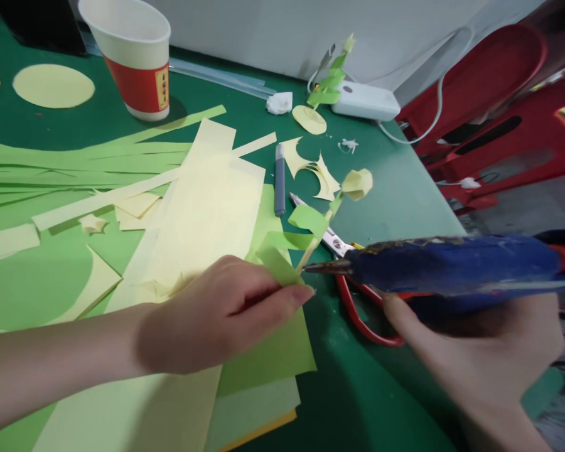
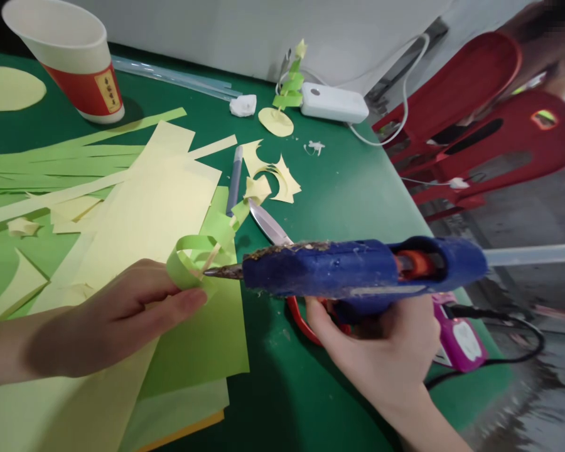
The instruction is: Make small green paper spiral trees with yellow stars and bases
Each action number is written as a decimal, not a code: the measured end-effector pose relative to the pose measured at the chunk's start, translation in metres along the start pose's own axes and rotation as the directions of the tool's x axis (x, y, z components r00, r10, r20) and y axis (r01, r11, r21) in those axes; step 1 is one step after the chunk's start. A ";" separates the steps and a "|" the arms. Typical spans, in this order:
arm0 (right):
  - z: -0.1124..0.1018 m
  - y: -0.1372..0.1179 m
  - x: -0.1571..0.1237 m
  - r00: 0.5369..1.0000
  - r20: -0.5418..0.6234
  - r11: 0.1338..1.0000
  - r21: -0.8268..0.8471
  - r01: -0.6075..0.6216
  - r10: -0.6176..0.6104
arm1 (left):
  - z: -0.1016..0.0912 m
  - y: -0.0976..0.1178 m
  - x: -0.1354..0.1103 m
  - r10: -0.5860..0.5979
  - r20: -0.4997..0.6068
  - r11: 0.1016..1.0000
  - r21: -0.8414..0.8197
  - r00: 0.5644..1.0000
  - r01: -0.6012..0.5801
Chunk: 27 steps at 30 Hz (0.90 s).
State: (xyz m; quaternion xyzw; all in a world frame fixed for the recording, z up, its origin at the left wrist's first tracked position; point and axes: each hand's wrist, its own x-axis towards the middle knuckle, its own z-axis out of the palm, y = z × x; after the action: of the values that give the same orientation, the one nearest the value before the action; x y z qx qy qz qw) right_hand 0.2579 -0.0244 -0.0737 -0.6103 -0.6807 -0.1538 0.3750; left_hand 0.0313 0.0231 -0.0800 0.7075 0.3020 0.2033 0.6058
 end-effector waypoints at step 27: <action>0.000 -0.006 0.003 0.999 -0.032 0.999 -0.052 0.000 -0.002 | 0.000 0.000 0.000 0.012 0.003 1.000 0.009 1.000 -0.012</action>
State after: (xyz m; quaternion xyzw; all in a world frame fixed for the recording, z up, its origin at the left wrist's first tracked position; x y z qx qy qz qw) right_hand 0.2525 -0.0238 -0.0702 -0.6169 -0.6707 -0.1814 0.3698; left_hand 0.0311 0.0233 -0.0801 0.7122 0.2976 0.2044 0.6020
